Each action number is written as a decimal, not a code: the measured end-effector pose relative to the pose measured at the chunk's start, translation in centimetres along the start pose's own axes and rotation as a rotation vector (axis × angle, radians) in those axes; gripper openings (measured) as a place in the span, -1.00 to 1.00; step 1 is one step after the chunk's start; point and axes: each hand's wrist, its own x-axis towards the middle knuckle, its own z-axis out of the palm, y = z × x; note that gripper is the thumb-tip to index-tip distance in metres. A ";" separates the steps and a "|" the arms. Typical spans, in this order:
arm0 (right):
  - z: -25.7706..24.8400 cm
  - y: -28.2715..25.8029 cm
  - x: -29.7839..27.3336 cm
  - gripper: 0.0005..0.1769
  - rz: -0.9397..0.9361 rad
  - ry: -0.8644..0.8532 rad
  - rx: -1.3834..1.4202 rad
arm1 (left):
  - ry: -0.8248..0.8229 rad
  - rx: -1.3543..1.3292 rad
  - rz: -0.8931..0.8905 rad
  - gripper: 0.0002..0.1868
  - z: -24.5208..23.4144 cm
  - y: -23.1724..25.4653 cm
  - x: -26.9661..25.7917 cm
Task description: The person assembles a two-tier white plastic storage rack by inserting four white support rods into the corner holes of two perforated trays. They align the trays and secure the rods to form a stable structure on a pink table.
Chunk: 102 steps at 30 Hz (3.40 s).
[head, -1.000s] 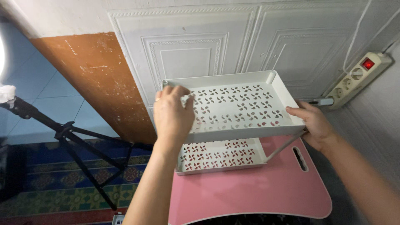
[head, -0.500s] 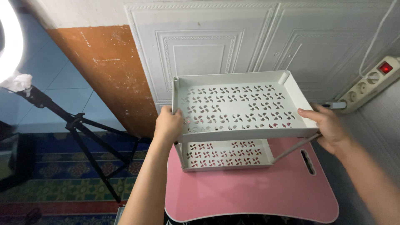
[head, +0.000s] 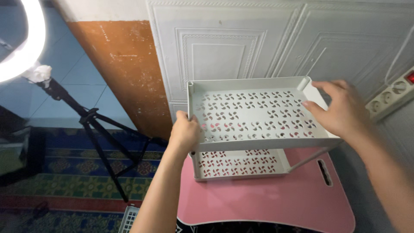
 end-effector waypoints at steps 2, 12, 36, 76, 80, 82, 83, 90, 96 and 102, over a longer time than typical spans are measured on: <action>0.6 -2.5 1.5 -0.46 0.004 -0.052 0.153 | -0.007 -0.003 -0.019 -0.62 0.0 0.0 -0.7; 7.0 -15.1 7.3 -0.58 -0.440 -0.172 0.430 | -0.045 -0.070 -0.004 -0.60 -0.8 -0.1 -3.3; 11.0 -19.3 10.2 -0.70 -0.371 -0.370 0.358 | 0.032 -0.180 0.304 -0.57 0.7 -6.7 4.9; 9.3 -20.7 10.5 -0.74 -0.351 -0.768 0.345 | -0.030 -0.382 0.495 -0.68 1.4 -2.0 2.4; 9.8 -20.6 11.8 -0.67 -0.263 -0.998 0.429 | -0.097 -0.264 0.389 -0.73 0.8 -2.1 2.6; 10.1 -20.6 12.4 -0.52 -0.211 -1.094 0.559 | -0.080 -0.187 0.362 -0.76 0.7 -2.3 2.6; 10.2 -20.7 12.6 -0.43 -0.167 -1.130 0.600 | -0.074 -0.150 0.349 -0.76 0.8 -2.5 2.6; 11.4 -21.7 12.3 -0.33 -0.219 -1.098 0.403 | -0.065 -0.094 0.385 -0.73 2.2 -3.7 3.8; 12.1 -22.4 12.3 -0.54 -0.223 -1.119 0.373 | -0.106 -0.274 0.333 -0.68 3.0 -3.5 3.3; 11.1 -23.1 11.2 -0.49 -0.170 -1.052 0.405 | -0.128 -0.262 0.335 -0.65 2.4 -3.2 2.5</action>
